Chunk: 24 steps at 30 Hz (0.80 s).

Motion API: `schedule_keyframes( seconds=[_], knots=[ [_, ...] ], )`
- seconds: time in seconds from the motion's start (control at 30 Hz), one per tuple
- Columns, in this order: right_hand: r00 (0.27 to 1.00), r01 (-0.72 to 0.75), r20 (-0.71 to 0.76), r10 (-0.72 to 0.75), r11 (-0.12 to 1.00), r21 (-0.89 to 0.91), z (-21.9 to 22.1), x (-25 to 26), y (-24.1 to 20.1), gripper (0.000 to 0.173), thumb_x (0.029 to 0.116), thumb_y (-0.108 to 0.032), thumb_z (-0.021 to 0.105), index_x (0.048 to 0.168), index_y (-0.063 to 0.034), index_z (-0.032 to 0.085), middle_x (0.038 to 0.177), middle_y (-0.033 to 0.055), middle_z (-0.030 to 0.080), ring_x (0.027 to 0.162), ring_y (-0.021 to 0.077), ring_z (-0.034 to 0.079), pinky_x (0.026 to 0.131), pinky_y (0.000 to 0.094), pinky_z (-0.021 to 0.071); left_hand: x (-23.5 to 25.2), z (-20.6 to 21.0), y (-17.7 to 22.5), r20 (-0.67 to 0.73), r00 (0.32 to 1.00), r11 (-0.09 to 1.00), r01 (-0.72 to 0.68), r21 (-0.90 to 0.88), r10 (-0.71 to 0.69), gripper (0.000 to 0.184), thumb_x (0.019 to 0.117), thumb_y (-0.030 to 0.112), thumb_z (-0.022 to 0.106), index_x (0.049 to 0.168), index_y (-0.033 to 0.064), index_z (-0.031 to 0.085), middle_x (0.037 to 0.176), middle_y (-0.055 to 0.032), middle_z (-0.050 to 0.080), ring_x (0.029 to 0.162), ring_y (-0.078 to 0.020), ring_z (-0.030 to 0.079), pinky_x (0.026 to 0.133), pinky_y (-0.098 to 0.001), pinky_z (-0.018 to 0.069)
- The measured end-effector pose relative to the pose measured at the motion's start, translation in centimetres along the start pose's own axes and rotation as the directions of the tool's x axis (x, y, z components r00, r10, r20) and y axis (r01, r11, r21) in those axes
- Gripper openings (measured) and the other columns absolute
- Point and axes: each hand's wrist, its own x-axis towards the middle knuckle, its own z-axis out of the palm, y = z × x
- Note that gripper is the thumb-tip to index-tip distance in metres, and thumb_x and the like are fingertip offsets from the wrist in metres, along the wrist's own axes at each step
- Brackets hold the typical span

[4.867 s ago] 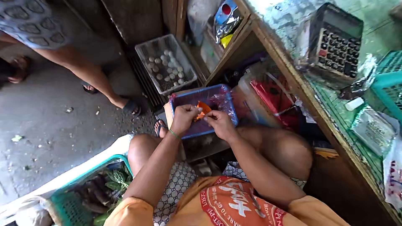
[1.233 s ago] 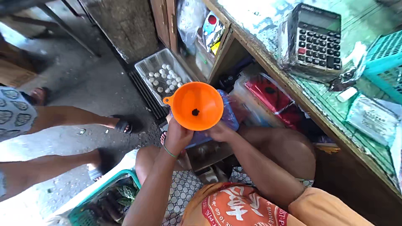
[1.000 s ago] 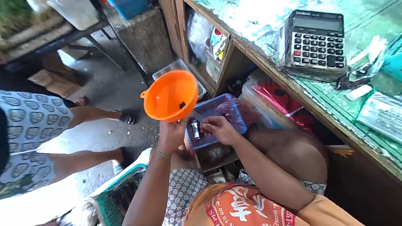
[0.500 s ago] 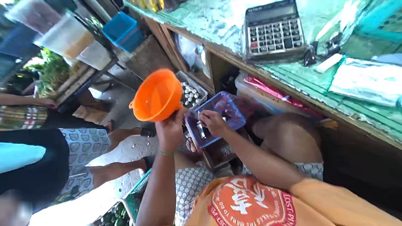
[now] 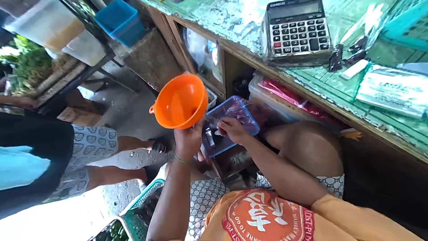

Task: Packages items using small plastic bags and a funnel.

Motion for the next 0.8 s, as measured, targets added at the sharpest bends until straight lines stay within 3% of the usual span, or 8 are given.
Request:
schedule_keyframes(
  seconds=[0.07, 0.13, 0.27, 0.37, 0.47, 0.6, 0.7, 0.8],
  knots=[
    [0.988, -0.148, -0.030, 0.149, 0.989, 0.029, -0.7, 0.5, 2.0, 0.031, 0.1095, -0.021, 0.045, 0.124, 0.0004, 0.062, 0.093, 0.0092, 0.068, 0.076, 0.0146, 0.065, 0.071, 0.0314, 0.0563, -0.4, -0.7, -1.0, -0.003, 1.000, 1.000, 0.010, 0.008, -0.010, 0.036, 0.0901, 0.008, 0.078, 0.122, 0.0026, 0.062, 0.107, -0.0043, 0.071, 0.097, -0.0146, 0.071, 0.089, -0.0359, 0.0622],
    [0.968, -0.232, -0.090, 0.233, 0.973, 0.013, -1.3, 1.6, 3.0, 0.034, 0.1102, -0.024, 0.046, 0.134, -0.0030, 0.057, 0.100, 0.0107, 0.068, 0.078, 0.0159, 0.066, 0.070, 0.0323, 0.0563, -0.1, -2.0, -2.6, 0.010, 1.000, 0.997, 0.003, 0.072, -0.004, 0.032, 0.0903, 0.008, 0.077, 0.119, 0.0029, 0.064, 0.106, -0.0033, 0.072, 0.096, -0.0115, 0.071, 0.088, -0.0338, 0.0622],
    [0.906, -0.404, -0.223, 0.360, 0.892, -0.204, -2.6, 4.1, 7.9, 0.032, 0.1085, -0.026, 0.052, 0.128, -0.0024, 0.062, 0.106, 0.0133, 0.068, 0.084, 0.0197, 0.066, 0.075, 0.0381, 0.0563, -1.6, -3.7, -8.5, 0.011, 0.997, 0.960, 0.065, 0.273, -0.071, 0.033, 0.0922, 0.011, 0.075, 0.122, 0.0003, 0.064, 0.109, -0.0108, 0.072, 0.101, -0.0145, 0.070, 0.093, -0.0387, 0.0597],
    [0.892, -0.452, -0.268, 0.365, 0.733, -0.507, -3.3, 7.1, 12.7, 0.031, 0.1056, -0.026, 0.057, 0.123, -0.0028, 0.068, 0.117, 0.0198, 0.069, 0.108, 0.0335, 0.067, 0.097, 0.0552, 0.0528, -3.3, -4.3, -12.4, -0.052, 0.989, 0.935, 0.150, 0.322, -0.140, 0.033, 0.0896, 0.010, 0.075, 0.120, -0.0002, 0.067, 0.108, -0.0137, 0.072, 0.102, -0.0173, 0.070, 0.094, -0.0418, 0.0572],
    [0.901, -0.375, -0.189, 0.390, 0.482, -0.792, -2.6, 9.0, 17.0, 0.027, 0.1025, -0.024, 0.059, 0.121, -0.0069, 0.071, 0.119, 0.0199, 0.070, 0.116, 0.0380, 0.065, 0.100, 0.0617, 0.0502, -5.0, -4.7, -15.9, -0.127, 0.974, 0.929, 0.219, 0.299, -0.188, 0.038, 0.0899, 0.015, 0.076, 0.124, 0.0015, 0.065, 0.112, -0.0113, 0.071, 0.106, -0.0146, 0.069, 0.096, -0.0391, 0.0568],
    [0.917, -0.210, -0.117, 0.381, 0.212, -0.954, -2.7, 10.7, 20.7, 0.033, 0.0958, -0.023, 0.068, 0.125, -0.0082, 0.070, 0.131, 0.0196, 0.064, 0.129, 0.0393, 0.056, 0.106, 0.0606, 0.0473, -6.2, -5.4, -18.6, -0.234, 0.935, 0.912, 0.324, 0.250, -0.268, 0.046, 0.0885, 0.016, 0.080, 0.128, 0.0013, 0.061, 0.116, -0.0090, 0.071, 0.108, -0.0128, 0.069, 0.098, -0.0374, 0.0580],
    [0.918, -0.145, -0.077, 0.388, 0.149, -0.978, -2.8, 11.3, 21.6, 0.025, 0.0907, -0.021, 0.073, 0.113, -0.0110, 0.076, 0.126, 0.0181, 0.066, 0.127, 0.0396, 0.056, 0.102, 0.0637, 0.0472, -5.7, -5.8, -18.6, -0.267, 0.912, 0.890, 0.379, 0.253, -0.312, 0.053, 0.0861, 0.017, 0.083, 0.131, 0.0028, 0.059, 0.119, -0.0082, 0.070, 0.112, -0.0123, 0.067, 0.100, -0.0368, 0.0562],
    [0.893, -0.097, -0.021, 0.449, 0.147, -0.984, -2.3, 11.6, 19.6, 0.023, 0.0956, -0.017, 0.066, 0.116, -0.0125, 0.075, 0.122, 0.0171, 0.069, 0.121, 0.0380, 0.061, 0.102, 0.0639, 0.0467, -5.4, -6.0, -19.1, -0.269, 0.905, 0.873, 0.402, 0.276, -0.331, 0.052, 0.0870, 0.017, 0.082, 0.132, 0.0035, 0.059, 0.120, -0.0092, 0.070, 0.113, -0.0139, 0.067, 0.101, -0.0386, 0.0554]
  ],
)
